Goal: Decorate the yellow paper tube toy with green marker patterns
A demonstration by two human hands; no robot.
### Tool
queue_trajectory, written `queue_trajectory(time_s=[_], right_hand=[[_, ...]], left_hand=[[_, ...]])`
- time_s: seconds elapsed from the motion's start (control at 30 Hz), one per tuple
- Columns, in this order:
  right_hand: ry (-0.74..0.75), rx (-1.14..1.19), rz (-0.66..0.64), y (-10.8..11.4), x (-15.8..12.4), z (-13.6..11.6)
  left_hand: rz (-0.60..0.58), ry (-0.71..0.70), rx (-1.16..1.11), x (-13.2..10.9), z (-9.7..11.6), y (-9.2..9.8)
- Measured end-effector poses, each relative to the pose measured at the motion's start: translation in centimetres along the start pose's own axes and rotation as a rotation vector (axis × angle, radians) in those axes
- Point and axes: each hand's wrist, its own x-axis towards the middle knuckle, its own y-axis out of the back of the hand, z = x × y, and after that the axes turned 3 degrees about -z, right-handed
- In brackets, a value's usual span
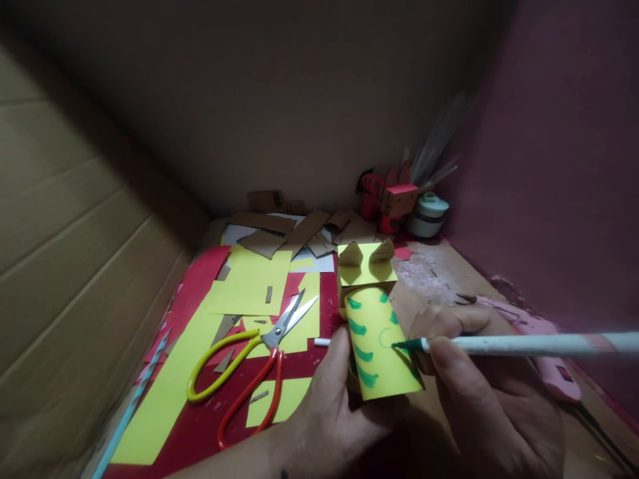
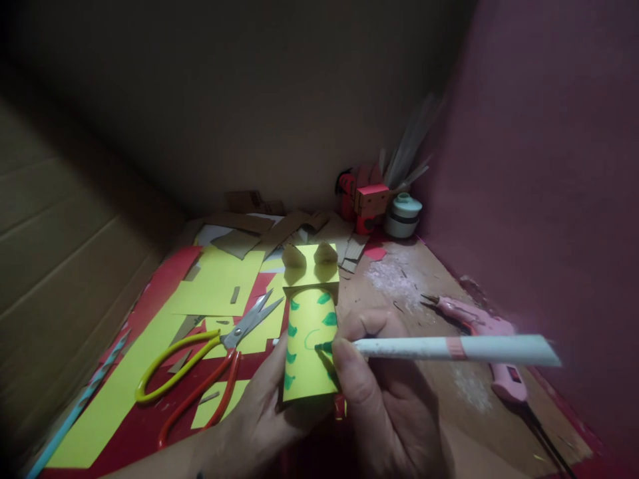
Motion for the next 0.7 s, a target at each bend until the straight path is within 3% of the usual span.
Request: queue_trajectory(time_s=[0.1, 0.33, 0.7], right_hand=[[-0.018, 0.040, -0.044, 0.00, 0.03, 0.33], [-0.052, 0.017, 0.109, -0.55, 0.11, 0.01], [-0.045, 0.013, 0.092, -0.66, 0.06, 0.14]], left_hand=[[0.009, -0.020, 0.008, 0.03, -0.07, 0.02], [0.041, 0.002, 0.005, -0.21, -0.16, -0.22], [0.035, -0.007, -0.021, -0.08, -0.08, -0.18]])
